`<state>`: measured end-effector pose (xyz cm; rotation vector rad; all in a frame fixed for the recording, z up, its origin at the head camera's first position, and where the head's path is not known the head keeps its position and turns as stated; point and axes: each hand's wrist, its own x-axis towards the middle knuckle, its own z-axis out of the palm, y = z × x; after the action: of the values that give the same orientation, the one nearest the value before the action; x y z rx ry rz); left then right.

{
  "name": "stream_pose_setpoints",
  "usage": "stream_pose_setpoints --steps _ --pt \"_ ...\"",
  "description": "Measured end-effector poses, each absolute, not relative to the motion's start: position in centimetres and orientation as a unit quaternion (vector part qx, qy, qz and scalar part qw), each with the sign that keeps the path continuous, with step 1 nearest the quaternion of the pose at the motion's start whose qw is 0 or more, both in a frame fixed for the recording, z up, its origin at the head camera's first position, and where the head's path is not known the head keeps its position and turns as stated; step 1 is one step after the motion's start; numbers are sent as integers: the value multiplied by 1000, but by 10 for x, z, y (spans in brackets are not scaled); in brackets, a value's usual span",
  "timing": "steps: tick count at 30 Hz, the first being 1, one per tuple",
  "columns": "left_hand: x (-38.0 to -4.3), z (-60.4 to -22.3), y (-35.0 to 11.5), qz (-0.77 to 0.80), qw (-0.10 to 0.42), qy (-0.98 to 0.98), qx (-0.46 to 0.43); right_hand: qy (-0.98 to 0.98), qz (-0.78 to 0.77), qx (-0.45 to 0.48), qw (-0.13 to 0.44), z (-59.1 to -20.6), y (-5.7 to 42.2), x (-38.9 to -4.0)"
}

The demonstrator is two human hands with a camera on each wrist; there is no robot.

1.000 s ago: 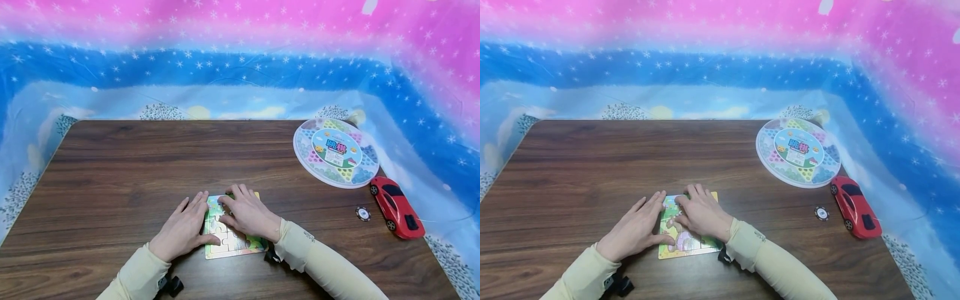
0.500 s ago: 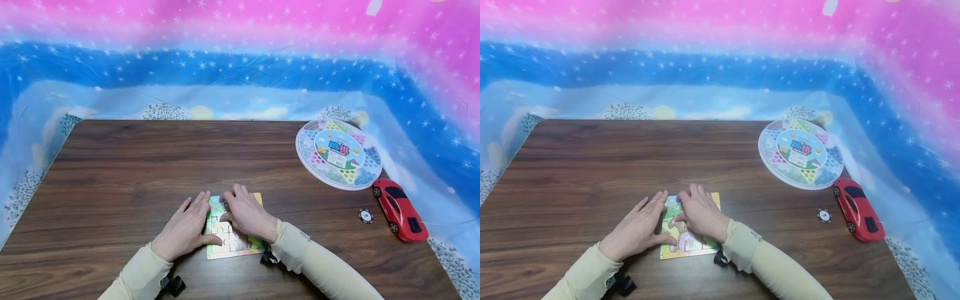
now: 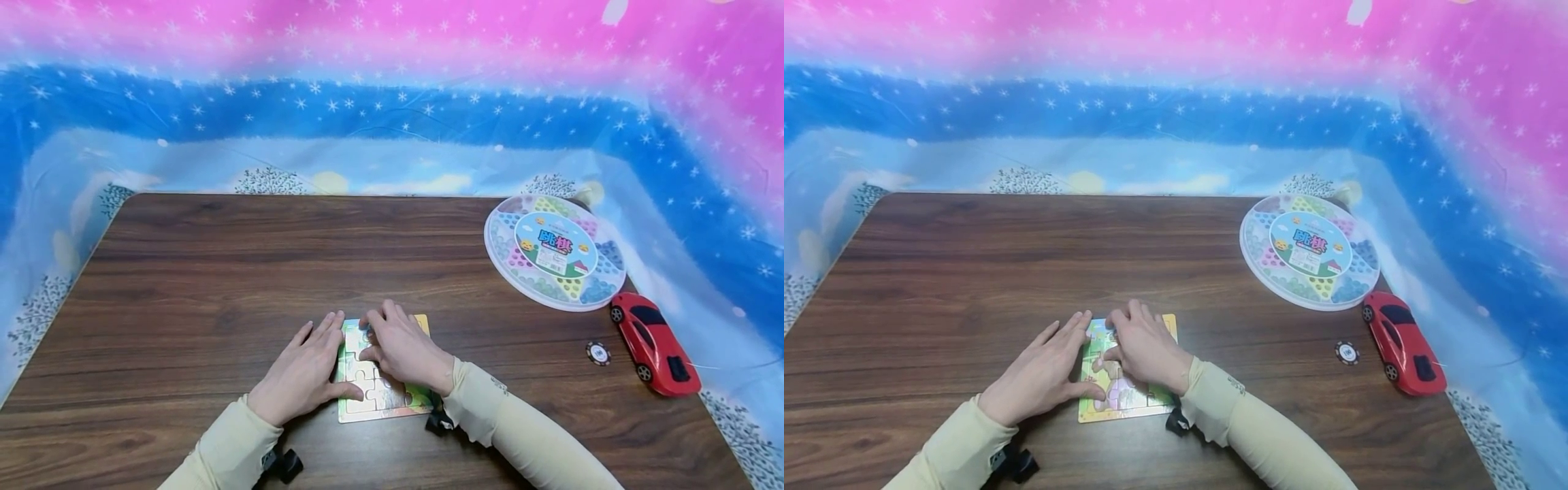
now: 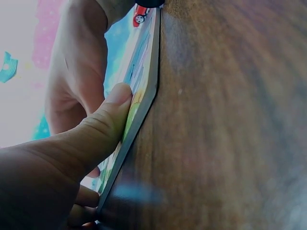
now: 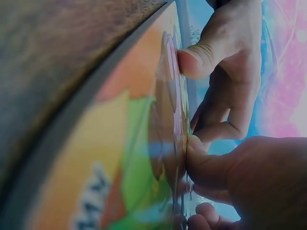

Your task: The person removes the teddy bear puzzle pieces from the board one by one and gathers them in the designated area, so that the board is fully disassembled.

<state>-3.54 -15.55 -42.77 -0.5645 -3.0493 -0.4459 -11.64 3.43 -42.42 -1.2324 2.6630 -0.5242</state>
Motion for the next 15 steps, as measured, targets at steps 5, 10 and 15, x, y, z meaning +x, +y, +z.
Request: stream_pose_setpoints --steps 5,10,15 --pt "-35 -427 -156 -138 -2 -974 -180 890 -182 -409 88 -424 34 -116" --pt "-35 -427 -156 -134 -4 -974 -181 887 -192 -409 96 -422 35 -117" --pt "-35 -427 -156 -137 -1 -974 -179 882 -222 -401 111 -422 36 -117"
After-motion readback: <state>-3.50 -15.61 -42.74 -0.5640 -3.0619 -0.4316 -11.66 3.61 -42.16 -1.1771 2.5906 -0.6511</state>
